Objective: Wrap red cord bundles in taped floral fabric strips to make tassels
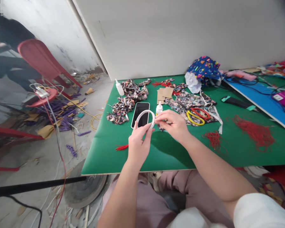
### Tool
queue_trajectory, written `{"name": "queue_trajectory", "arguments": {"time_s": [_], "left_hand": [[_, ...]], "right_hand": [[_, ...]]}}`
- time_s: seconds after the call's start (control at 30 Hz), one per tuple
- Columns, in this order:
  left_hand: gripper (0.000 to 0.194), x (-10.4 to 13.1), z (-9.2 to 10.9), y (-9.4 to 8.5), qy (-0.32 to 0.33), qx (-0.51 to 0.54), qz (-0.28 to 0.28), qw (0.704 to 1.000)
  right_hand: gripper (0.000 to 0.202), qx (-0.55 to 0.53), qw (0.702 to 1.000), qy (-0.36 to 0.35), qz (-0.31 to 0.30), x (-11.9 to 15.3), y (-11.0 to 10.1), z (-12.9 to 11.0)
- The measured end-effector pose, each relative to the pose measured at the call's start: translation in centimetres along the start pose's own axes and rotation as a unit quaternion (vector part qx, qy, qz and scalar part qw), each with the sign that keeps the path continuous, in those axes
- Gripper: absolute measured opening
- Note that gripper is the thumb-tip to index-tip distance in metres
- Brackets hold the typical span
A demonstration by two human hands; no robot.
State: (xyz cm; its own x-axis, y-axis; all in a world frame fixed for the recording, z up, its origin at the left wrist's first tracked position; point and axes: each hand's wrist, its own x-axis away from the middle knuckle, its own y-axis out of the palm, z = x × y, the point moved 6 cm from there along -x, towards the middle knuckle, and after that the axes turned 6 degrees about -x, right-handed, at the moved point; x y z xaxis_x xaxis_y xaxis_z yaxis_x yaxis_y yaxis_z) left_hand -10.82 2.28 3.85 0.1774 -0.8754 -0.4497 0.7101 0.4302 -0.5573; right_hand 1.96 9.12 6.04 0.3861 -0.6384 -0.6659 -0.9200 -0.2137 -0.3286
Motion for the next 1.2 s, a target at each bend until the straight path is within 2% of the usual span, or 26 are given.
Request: {"name": "queue_trajectory", "arguments": {"time_s": [0.1, 0.2, 0.3, 0.4, 0.5, 0.63, 0.77, 0.9, 1.07, 1.2], "left_hand": [[0.022, 0.1, -0.6, -0.2, -0.029, -0.046, 0.030, 0.998], [0.021, 0.2, -1.3, -0.7, -0.068, -0.089, 0.057, 0.992], [0.020, 0.2, -1.3, -0.9, -0.071, -0.102, 0.068, 0.990], [0.019, 0.2, -1.2, -0.8, -0.060, -0.106, 0.074, 0.990], [0.020, 0.2, -1.2, -0.6, -0.054, -0.106, 0.068, 0.991], [0.019, 0.0, -1.3, -0.4, -0.054, -0.115, 0.050, 0.991], [0.020, -0.3, -1.3, -0.4, -0.046, -0.092, 0.022, 0.994], [0.022, -0.2, -1.1, -0.2, -0.047, -0.011, -0.019, 0.999], [0.029, 0.1, -1.2, 0.0, -0.092, 0.049, 0.001, 0.995], [0.037, 0.1, -1.0, 0.1, -0.098, 0.103, 0.013, 0.990]], "right_hand": [[0.004, -0.011, 1.000, 0.019, -0.013, 0.0, 0.2, 0.1], [0.005, -0.049, 0.995, 0.080, -0.020, 0.3, 0.5, 0.4], [0.010, -0.123, 0.981, 0.146, -0.017, 0.7, 0.9, 0.7], [0.022, -0.163, 0.974, 0.155, -0.020, 0.7, 1.1, 0.7], [0.019, -0.119, 0.982, 0.133, -0.068, 0.5, 1.5, 0.6], [0.020, -0.037, 0.989, 0.070, -0.127, 0.5, 1.8, 0.4], [0.021, -0.007, 0.994, 0.016, -0.111, 0.5, 1.6, 0.0], [0.015, 0.029, 0.996, -0.029, -0.080, 0.4, 1.2, -0.5], [0.013, 0.089, 0.991, -0.087, -0.051, 0.5, 1.2, -1.1], [0.011, 0.142, 0.979, -0.136, -0.051, 0.9, 1.6, -1.5]]}}
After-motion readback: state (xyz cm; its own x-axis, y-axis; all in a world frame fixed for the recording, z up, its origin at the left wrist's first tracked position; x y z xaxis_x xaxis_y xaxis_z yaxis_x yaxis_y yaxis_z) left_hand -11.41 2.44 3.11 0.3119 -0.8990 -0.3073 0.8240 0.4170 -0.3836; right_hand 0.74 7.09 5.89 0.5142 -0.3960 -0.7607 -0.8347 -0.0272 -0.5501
